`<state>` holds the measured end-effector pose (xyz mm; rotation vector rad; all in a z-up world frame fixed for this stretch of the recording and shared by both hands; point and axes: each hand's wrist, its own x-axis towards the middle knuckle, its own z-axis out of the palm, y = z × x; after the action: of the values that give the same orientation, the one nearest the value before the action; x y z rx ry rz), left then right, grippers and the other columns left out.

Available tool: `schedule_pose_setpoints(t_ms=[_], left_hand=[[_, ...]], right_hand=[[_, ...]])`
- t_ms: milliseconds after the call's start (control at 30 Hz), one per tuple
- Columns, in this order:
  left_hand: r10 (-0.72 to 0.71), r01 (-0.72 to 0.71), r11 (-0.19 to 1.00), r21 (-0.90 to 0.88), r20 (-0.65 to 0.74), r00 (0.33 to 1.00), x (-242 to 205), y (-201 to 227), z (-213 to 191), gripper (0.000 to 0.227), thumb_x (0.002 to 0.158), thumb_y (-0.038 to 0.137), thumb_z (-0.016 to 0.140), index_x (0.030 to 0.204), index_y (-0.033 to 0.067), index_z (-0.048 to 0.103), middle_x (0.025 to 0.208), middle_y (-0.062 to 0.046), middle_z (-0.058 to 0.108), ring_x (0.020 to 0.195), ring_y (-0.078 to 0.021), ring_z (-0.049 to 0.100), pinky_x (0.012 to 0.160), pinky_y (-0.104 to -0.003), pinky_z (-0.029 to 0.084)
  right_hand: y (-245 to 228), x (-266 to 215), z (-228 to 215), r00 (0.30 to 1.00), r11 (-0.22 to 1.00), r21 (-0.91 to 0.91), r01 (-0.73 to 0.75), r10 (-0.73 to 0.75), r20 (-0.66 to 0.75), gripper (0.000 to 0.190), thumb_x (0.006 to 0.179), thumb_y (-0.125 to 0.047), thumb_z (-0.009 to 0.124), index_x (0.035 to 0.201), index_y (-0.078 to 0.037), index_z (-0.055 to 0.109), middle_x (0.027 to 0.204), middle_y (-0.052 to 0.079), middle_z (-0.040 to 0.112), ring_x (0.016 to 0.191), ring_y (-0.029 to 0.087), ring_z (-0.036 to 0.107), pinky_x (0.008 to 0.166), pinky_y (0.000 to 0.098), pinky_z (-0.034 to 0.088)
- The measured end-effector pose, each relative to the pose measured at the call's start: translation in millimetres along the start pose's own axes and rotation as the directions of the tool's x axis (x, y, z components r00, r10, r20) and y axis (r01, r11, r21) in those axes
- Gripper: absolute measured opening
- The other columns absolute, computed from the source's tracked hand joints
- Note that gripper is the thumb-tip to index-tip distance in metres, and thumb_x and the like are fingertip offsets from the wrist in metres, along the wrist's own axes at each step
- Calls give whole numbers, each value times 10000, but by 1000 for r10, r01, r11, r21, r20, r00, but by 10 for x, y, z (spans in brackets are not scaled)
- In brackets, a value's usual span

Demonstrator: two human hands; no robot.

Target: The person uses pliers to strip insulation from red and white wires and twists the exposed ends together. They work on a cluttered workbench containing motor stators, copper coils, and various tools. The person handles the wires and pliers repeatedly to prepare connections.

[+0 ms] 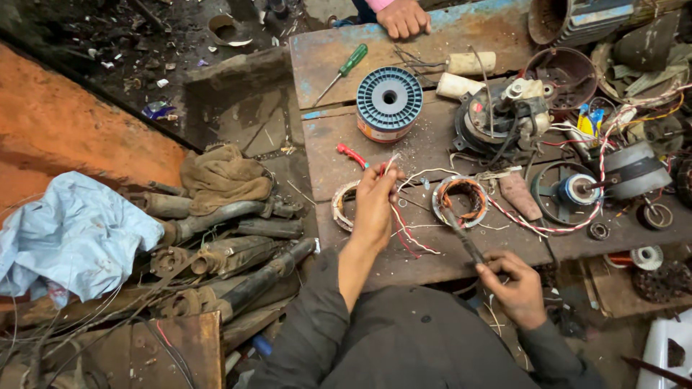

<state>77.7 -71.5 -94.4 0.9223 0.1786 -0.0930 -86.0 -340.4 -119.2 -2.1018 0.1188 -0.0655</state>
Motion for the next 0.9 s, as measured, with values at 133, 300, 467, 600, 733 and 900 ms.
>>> schedule_pose_setpoints(t_ms=[133, 300, 467, 600, 733, 900], left_hand=[[138, -235, 713, 661, 197, 971, 55, 281, 15, 373, 1099, 266, 571, 1362, 9, 639, 1296, -164, 678, 1192, -275, 627, 1037, -359, 485], [98, -542, 218, 812, 534, 840, -1, 860, 246, 655, 983, 400, 659, 1457, -17, 486, 1490, -243, 521, 1369, -418, 506, 1132, -453, 398], [-9, -719, 327, 613, 763, 646, 26, 1252, 309, 614, 1030, 293, 656, 1519, -17, 449, 1543, -253, 498, 1432, -418, 453, 1163, -464, 367], [162, -517, 704, 487, 598, 785, 84, 1237, 392, 326, 1128, 86, 502, 1436, 10, 577, 1441, -167, 674, 1279, -231, 645, 1117, -344, 503], [184, -325, 900, 291, 421, 888, -121, 1213, 639, 167, 1078, 24, 490, 1237, 53, 533, 1198, -99, 743, 864, -66, 601, 808, -233, 521], [211, -363, 743, 563, 318, 924, -691, 1359, 888, 237, 1037, 28, 553, 1273, 43, 559, 1042, -66, 780, 718, -86, 584, 641, -259, 479]], right_hand=[[157, -119, 22, 974, 920, 335, -205, 157, 164, 202, 889, -98, 800, 887, 19, 636, 972, 65, 656, 846, 88, 549, 782, 260, 465], [-243, -155, 64, 943, 866, 397, -305, 218, 250, 205, 829, -6, 762, 983, 0, 629, 1144, 133, 700, 960, 148, 595, 862, 303, 464], [-594, -110, -8, 946, 890, 391, -235, 117, 303, 201, 771, 54, 742, 884, -16, 590, 1426, 153, 604, 1272, 217, 561, 1050, 357, 408], [-849, -5, -27, 959, 870, 469, -154, 17, 283, 193, 810, 42, 727, 908, -22, 573, 1461, 164, 581, 1374, 242, 530, 1119, 373, 379], [-1209, 217, -68, 962, 839, 519, -166, 22, 273, 351, 808, 55, 676, 1127, -58, 580, 1443, 174, 577, 1402, 269, 509, 1171, 406, 359], [-1477, 421, -51, 952, 808, 588, -32, -155, 264, 224, 860, 57, 648, 1047, -33, 563, 1482, 181, 546, 1446, 300, 510, 1216, 442, 372]])
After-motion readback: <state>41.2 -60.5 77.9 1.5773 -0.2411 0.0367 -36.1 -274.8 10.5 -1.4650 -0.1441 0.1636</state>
